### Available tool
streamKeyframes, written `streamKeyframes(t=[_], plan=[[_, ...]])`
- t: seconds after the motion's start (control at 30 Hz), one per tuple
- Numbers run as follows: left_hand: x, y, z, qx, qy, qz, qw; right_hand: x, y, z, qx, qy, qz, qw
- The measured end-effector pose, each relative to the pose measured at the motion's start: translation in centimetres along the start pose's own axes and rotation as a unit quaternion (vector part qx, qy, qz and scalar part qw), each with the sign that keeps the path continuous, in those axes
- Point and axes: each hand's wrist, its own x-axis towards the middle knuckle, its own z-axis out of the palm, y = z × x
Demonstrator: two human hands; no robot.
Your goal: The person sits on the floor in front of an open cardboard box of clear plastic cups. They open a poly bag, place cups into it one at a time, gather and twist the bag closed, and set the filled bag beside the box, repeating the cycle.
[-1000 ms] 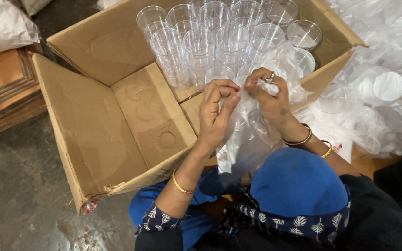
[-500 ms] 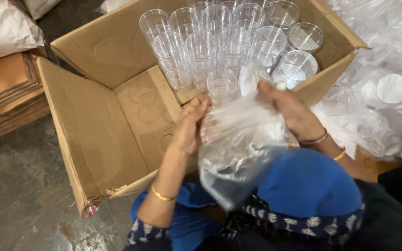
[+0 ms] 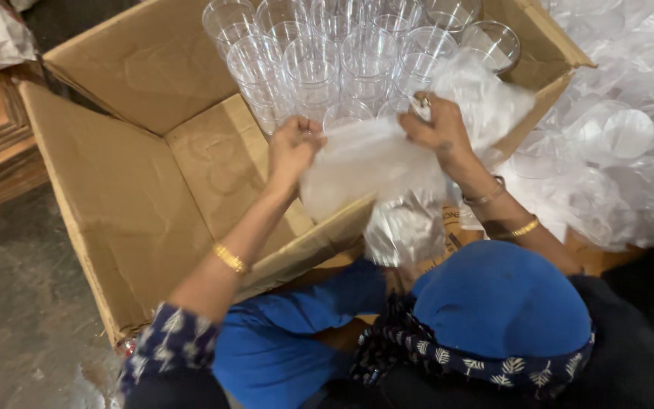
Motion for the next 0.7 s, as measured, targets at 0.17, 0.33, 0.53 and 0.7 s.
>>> streamKeyframes(t=[0.17,0.33,0.53,0.7], plan=[[6.4,-0.1,4.7,0.078,0.092,0.029,0.992,7.5,1.6,-0.5,-0.369,0.075,-0.103,0.921],[9.6,-1.1,9.3,0.078,0.032,-0.151,0.985,10.8,4.0,-1.4,-0.356,0.079,-0.342,0.866],[12.0,-3.7,9.7,-0.016,0.042,-0.175,0.984,12.4,4.9,-0.1,-0.467,0.021,-0.234,0.852],[12.0,-5.0,10.2,-0.084,0.065,-0.107,0.989,12.5,4.2,-0.1,-0.392,-0.001,-0.143,0.909]])
